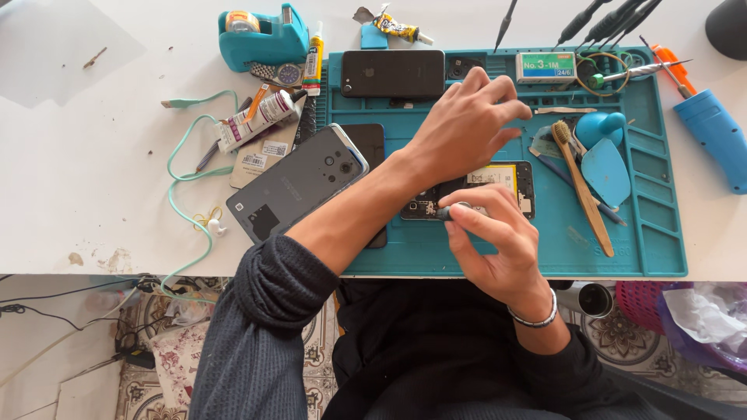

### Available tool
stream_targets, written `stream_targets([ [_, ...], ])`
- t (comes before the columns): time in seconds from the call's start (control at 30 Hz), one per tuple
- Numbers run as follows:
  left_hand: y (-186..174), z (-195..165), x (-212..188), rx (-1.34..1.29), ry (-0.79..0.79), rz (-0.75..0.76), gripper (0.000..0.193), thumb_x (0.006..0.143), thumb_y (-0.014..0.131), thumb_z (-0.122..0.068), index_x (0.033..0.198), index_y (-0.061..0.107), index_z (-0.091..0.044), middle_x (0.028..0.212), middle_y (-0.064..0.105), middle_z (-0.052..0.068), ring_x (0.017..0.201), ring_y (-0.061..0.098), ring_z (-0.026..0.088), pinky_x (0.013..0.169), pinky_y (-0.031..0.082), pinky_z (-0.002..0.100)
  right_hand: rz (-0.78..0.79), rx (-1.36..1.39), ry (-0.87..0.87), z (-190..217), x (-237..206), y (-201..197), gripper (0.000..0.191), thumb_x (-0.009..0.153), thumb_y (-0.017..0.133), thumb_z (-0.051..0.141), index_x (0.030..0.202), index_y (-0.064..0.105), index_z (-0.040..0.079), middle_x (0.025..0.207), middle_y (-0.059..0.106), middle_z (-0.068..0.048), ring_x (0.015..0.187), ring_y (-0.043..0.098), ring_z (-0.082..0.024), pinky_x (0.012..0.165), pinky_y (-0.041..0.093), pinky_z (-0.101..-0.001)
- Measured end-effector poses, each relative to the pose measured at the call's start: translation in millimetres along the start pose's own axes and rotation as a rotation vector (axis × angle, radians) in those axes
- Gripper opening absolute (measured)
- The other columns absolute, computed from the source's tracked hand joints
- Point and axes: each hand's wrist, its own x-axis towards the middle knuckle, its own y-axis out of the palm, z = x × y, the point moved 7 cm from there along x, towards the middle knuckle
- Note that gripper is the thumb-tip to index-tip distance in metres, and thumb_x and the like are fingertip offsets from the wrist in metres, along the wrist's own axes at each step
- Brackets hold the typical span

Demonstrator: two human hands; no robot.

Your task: The person repairs a disassembled smartphone at a workbench. They hold the phone, use a screwdriver to work on the internal battery and board, pry at components, and handle small parts with their fingers while the phone lies on a repair mat.

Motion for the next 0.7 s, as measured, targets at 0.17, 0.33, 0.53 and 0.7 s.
stream_targets([
  [0.17, 11.3, -0.2, 6.4, 0.053, -0.015, 0.051, 0.031, 0.083, 0.081, -0.031, 0.111, 0.079, -0.018, 0.103, 0.061, 0.003, 0.101, 0.053, 0.027, 0.084, 0.05, 0.045, -0.008, -0.011, 0.007, -2.6, 1.5, 2.4, 0.053, 0.094, 0.077, -0.003, 0.136, 0.051, 0.017, 0.115, 0.07, -0.012, 0.099, 0.066, -0.026, 0.085, 0.054, -0.0341],
  [0.33, 15.2, 2.3, 4.5, 0.083, -0.056, 0.051, 0.021, 0.079, 0.08, -0.029, 0.099, 0.082, -0.022, 0.099, 0.063, 0.0, 0.099, 0.055, 0.026, 0.079, 0.051, 0.042, 0.002, -0.002, 0.001, 1.0, -0.1, 5.3, 0.054, 0.093, 0.078, -0.002, 0.136, 0.051, 0.015, 0.116, 0.07, -0.013, 0.102, 0.067, -0.027, 0.086, 0.054, -0.0344],
  [0.53, 22.2, -0.2, 4.7, 0.215, -0.05, 0.008, 0.009, 0.083, 0.077, -0.024, 0.083, 0.076, -0.015, 0.088, 0.066, 0.001, 0.088, 0.063, 0.024, 0.072, 0.051, 0.042, 0.009, -0.008, -0.003, 5.1, 0.2, 8.6, 0.055, 0.091, 0.079, 0.001, 0.137, 0.051, 0.012, 0.117, 0.069, -0.015, 0.104, 0.068, -0.028, 0.091, 0.056, -0.0375],
  [0.7, 18.9, -2.5, 3.9, 0.279, -0.002, -0.034, 0.015, 0.087, 0.074, -0.023, 0.088, 0.069, -0.009, 0.091, 0.066, 0.003, 0.089, 0.065, 0.025, 0.07, 0.053, 0.041, -0.013, -0.012, 0.01, 7.6, 0.0, 9.4, 0.053, 0.091, 0.078, -0.004, 0.135, 0.052, 0.01, 0.116, 0.07, -0.014, 0.101, 0.069, -0.028, 0.089, 0.058, -0.0367],
])
